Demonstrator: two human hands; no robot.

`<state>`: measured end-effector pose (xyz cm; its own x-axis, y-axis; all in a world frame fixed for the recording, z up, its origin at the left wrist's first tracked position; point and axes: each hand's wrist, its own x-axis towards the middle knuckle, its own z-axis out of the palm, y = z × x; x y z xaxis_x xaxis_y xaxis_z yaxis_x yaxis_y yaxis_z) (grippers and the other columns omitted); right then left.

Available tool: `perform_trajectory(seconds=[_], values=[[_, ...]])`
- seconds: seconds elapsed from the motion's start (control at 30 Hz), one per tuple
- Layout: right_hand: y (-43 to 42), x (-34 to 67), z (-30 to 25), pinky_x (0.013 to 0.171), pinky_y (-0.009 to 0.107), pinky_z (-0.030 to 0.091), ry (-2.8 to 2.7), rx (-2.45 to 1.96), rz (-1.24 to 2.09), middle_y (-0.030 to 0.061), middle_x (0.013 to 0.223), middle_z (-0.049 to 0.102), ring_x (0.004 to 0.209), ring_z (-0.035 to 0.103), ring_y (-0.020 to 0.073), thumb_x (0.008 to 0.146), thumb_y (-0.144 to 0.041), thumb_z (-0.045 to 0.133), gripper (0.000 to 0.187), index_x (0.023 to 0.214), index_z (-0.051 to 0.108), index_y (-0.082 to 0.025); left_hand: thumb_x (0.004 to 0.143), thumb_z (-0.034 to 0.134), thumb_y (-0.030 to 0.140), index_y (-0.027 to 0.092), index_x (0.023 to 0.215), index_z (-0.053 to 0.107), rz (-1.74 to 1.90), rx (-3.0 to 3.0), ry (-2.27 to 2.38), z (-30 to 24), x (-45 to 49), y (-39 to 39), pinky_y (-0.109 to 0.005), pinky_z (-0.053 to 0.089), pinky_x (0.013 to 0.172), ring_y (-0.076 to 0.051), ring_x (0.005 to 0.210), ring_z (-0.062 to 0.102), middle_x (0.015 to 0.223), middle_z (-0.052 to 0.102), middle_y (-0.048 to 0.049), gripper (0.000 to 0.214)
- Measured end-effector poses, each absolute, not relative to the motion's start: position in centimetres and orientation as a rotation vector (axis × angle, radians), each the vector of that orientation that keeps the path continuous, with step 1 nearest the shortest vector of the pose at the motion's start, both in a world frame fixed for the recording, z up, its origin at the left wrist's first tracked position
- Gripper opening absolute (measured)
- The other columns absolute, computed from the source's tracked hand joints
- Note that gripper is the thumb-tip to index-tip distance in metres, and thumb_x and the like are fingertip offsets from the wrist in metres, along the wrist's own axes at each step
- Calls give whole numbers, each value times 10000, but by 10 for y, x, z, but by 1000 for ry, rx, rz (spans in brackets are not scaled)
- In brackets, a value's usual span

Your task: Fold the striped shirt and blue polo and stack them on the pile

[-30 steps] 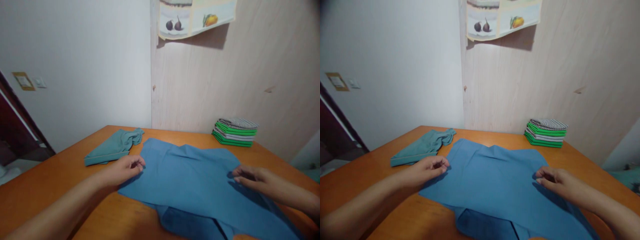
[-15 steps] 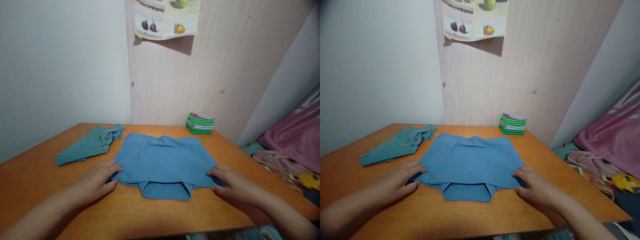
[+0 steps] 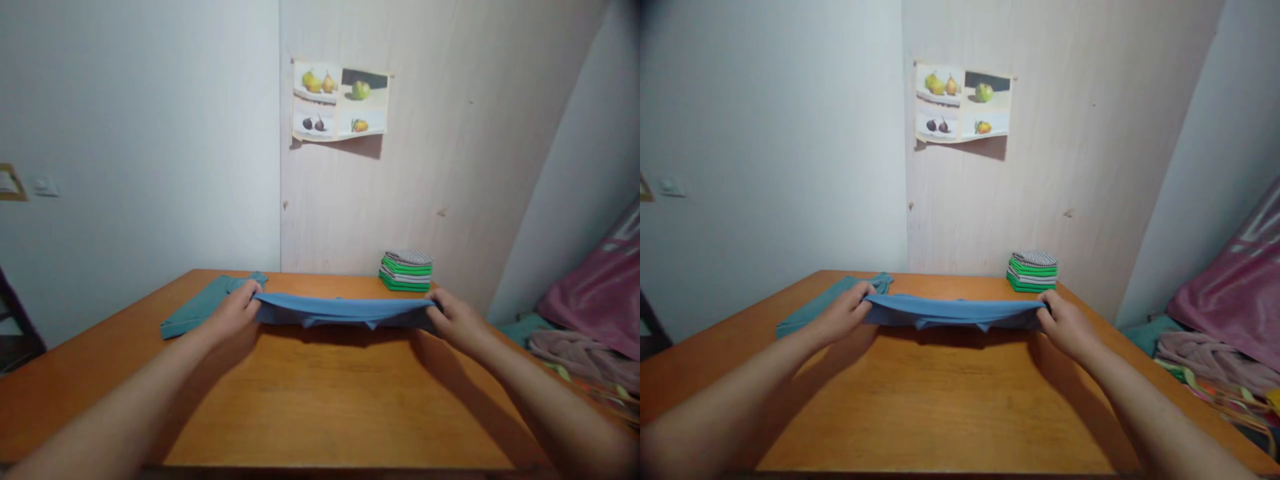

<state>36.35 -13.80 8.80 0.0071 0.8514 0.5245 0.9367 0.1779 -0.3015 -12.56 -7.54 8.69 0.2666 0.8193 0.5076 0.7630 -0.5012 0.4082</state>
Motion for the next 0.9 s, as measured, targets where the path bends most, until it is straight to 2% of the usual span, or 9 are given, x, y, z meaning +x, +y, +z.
perform_trajectory(seconds=[0.17, 0.23, 0.4, 0.53, 0.6, 0.73, 0.9], values=[[-130, 355, 172, 620, 294, 426, -1707, -1581, -287, 38, 781, 703, 735, 635, 226, 847, -345, 495, 206, 931, 646, -234, 779, 454, 268, 208, 861, 547, 1384, 2352, 1605, 169, -126, -62, -277, 395, 658, -195, 750, 549, 767, 579, 5, 138], [-132, 353, 193, 615, 296, 426, -1664, -1582, -335, 43, 780, 703, 721, 629, 224, 846, -351, 505, 214, 935, 658, -231, 784, 471, 283, 201, 895, 575, 1491, 2311, 1599, 196, -127, -68, -268, 391, 639, -185, 715, 541, 754, 586, 11, 173], [-141, 348, 222, 650, 281, 424, -1638, -1546, -384, 54, 850, 707, 764, 618, 200, 855, -356, 527, 254, 977, 686, -201, 769, 516, 300, 189, 900, 612, 1609, 2229, 1580, 242, -131, -90, -241, 376, 583, -158, 643, 511, 719, 590, 18, 197], [-152, 344, 234, 647, 262, 415, -1563, -1470, -366, 39, 830, 689, 753, 598, 176, 866, -377, 535, 276, 1007, 677, -187, 731, 547, 308, 179, 898, 620, 1682, 2072, 1528, 260, -133, -110, -225, 369, 545, -146, 611, 500, 694, 587, 22, 223], [-156, 344, 236, 667, 269, 422, -1613, -1459, -344, 39, 854, 693, 771, 601, 181, 860, -372, 541, 263, 995, 677, -192, 704, 564, 309, 176, 868, 620, 1606, 2028, 1464, 263, -133, -118, -221, 366, 526, -142, 589, 500, 671, 587, 25, 219], [-165, 344, 236, 656, 271, 433, -1773, -1456, -55, 36, 821, 692, 747, 599, 184, 859, -432, 562, 282, 946, 664, -184, 646, 606, 308, 172, 796, 616, 1369, 1953, 1346, 259, -140, -126, -224, 371, 507, -146, 551, 519, 615, 592, 26, 203], [-178, 346, 236, 573, 235, 406, -1769, -1411, 343, -2, 745, 642, 650, 551, 141, 856, -497, 607, 338, 968, 622, -178, 616, 643, 301, 162, 767, 645, 1309, 1876, 1281, 252, -157, -122, -232, 422, 538, -166, 607, 583, 659, 648, 9, 205]])
